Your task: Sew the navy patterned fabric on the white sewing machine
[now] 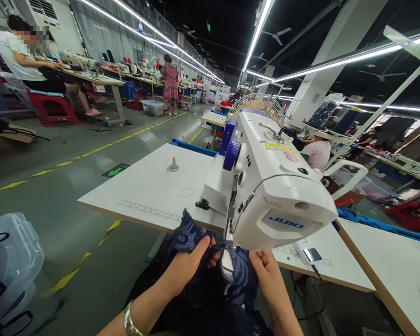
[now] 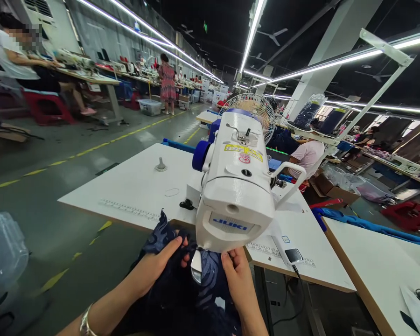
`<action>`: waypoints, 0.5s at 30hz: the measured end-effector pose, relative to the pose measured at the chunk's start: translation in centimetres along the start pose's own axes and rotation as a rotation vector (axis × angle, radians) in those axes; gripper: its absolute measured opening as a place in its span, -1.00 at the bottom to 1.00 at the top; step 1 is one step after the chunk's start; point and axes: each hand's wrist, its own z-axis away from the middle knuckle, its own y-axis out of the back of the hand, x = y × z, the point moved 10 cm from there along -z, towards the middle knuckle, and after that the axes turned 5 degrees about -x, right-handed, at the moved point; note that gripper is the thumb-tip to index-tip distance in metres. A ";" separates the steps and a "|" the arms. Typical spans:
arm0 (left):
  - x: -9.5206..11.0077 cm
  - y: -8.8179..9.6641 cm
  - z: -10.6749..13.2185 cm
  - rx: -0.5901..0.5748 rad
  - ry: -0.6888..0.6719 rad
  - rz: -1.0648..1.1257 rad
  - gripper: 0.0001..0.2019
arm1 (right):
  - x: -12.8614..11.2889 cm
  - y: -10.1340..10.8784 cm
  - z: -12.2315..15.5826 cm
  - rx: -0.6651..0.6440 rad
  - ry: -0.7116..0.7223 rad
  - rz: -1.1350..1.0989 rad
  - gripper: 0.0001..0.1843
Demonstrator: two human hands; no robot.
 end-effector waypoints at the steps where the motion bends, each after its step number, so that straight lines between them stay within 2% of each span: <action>1: -0.1 -0.1 0.0 -0.010 0.001 0.015 -0.75 | 0.1 0.0 0.1 -0.001 -0.006 0.006 -0.48; 10: -0.6 -0.5 0.1 -0.079 -0.029 -0.031 -0.73 | 0.1 -0.1 0.5 -0.039 0.001 0.044 -0.58; 15: 0.3 -1.2 0.9 -0.108 -0.075 -0.159 -0.73 | -0.3 1.2 2.0 0.033 -0.012 0.148 -0.70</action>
